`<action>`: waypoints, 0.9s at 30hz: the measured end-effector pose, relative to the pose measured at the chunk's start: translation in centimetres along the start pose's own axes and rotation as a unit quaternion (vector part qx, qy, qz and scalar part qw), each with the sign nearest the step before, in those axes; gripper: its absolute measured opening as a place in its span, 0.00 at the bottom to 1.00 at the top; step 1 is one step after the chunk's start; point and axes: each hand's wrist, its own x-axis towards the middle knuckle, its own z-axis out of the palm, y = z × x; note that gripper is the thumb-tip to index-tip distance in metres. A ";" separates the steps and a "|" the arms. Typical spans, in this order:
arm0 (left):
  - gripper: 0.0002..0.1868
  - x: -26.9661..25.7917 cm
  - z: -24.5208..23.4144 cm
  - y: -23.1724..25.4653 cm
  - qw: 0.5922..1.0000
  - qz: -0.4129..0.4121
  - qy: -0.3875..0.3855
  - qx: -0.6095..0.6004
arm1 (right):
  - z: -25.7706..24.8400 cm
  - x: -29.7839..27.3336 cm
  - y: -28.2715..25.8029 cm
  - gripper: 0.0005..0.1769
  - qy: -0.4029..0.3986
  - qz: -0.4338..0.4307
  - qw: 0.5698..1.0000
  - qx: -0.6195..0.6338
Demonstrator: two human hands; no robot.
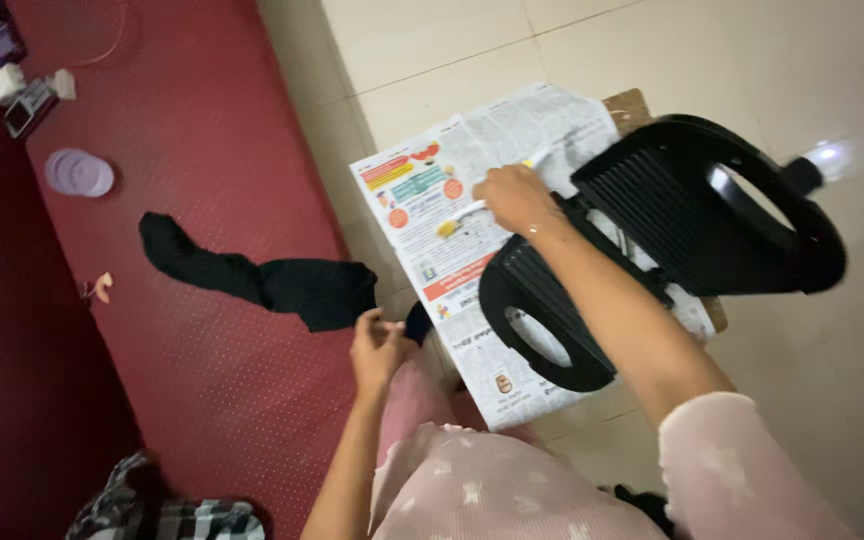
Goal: The person cleans a black sandwich maker by wiping its interior grill plates and exterior surfaces with a black cloth and a toothbrush. The person repeatedly wipes the grill plates, closes the lid, and wipes the top and sides of the appliance.
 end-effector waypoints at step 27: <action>0.14 25.2 -12.7 -17.5 0.909 -0.112 0.215 0.339 | 2.2 1.0 -27.3 0.13 -0.090 -0.015 0.913 0.397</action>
